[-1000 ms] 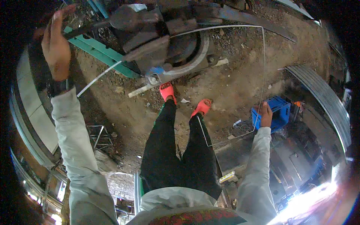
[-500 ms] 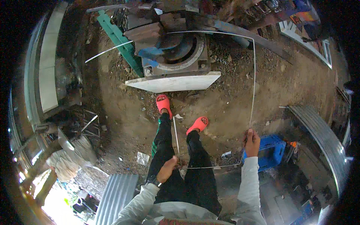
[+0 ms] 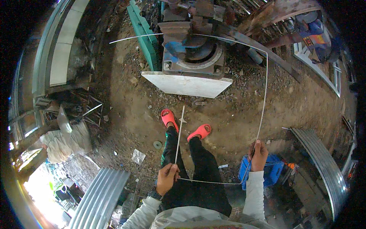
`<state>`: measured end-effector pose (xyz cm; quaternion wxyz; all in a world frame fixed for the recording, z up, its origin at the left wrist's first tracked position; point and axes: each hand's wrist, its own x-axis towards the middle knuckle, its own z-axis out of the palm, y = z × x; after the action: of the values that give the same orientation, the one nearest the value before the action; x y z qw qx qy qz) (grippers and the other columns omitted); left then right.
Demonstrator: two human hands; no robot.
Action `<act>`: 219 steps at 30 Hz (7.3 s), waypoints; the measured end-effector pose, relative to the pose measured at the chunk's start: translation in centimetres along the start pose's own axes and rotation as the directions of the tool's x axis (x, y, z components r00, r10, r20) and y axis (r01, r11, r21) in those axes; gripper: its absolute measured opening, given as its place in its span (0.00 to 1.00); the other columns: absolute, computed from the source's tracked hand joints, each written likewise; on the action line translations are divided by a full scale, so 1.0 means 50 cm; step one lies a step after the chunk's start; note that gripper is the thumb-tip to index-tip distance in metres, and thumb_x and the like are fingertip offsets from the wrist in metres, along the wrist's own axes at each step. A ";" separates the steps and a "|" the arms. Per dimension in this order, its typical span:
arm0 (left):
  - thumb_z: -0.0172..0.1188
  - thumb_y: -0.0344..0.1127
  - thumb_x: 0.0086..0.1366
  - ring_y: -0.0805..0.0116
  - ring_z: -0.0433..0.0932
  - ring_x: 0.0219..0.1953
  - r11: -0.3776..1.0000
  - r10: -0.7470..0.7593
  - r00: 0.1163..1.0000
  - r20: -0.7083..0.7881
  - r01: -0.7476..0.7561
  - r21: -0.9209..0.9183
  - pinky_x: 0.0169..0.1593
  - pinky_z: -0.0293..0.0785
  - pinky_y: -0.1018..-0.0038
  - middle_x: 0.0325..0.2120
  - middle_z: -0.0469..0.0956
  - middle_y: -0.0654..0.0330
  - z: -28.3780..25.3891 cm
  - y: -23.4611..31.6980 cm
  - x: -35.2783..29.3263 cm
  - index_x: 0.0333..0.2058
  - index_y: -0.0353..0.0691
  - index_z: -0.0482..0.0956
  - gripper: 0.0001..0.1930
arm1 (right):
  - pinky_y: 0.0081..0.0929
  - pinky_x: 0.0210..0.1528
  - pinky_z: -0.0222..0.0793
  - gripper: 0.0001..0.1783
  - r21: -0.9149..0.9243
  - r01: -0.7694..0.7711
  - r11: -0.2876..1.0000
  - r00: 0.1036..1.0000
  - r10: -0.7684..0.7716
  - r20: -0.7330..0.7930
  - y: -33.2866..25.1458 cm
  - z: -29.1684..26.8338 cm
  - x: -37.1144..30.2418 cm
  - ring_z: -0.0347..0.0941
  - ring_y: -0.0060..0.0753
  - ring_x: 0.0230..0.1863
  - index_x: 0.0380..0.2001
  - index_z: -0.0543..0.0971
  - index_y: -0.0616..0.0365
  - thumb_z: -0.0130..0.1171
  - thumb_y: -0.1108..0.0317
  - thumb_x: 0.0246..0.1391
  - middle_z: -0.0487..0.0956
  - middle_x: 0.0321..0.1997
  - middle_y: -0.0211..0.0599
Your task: The person measures a metal sheet with a tape measure, then uses a manual rod bender to bend a metal rod into a rectangular frame. They repeatedly measure the frame and the sheet, then gather several bent rods and place them on a workbench.
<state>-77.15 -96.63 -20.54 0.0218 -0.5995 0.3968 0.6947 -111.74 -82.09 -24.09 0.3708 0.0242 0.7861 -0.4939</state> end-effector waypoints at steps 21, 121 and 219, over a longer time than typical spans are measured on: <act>0.48 0.55 0.73 0.74 0.73 0.31 0.988 -0.068 0.998 0.003 0.068 -0.141 0.40 0.70 0.75 0.26 0.75 0.64 0.027 -0.123 0.142 0.41 0.36 0.79 0.25 | 0.28 0.32 0.77 0.23 0.079 -0.136 0.988 0.990 0.131 0.059 0.104 -0.003 0.069 0.79 0.29 0.29 0.43 0.79 0.62 0.49 0.51 0.67 0.81 0.31 0.39; 0.75 0.56 0.50 0.78 0.65 0.18 0.618 0.514 0.857 0.044 -0.405 0.674 0.21 0.60 0.77 0.19 0.70 0.70 -0.913 0.797 0.770 0.33 0.35 0.79 0.28 | 0.54 0.66 0.52 0.49 -0.681 -0.404 0.611 0.800 -0.126 -0.587 0.264 0.611 -0.320 0.60 0.63 0.66 0.66 0.57 0.69 0.55 0.38 0.56 0.63 0.66 0.63; 0.73 0.52 0.55 0.77 0.75 0.32 0.767 0.528 0.820 -0.219 -0.350 0.538 0.34 0.70 0.77 0.29 0.79 0.67 -0.900 0.746 0.740 0.44 0.39 0.80 0.26 | 0.35 0.60 0.63 0.33 -0.229 -0.284 0.931 0.925 0.203 -0.322 0.258 0.285 -0.154 0.71 0.40 0.57 0.56 0.75 0.64 0.52 0.44 0.64 0.78 0.54 0.44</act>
<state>-69.68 -164.61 -30.91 -0.0709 -0.5796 0.6824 0.4396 -92.97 -84.31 -32.57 0.3089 0.1443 0.8832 -0.3219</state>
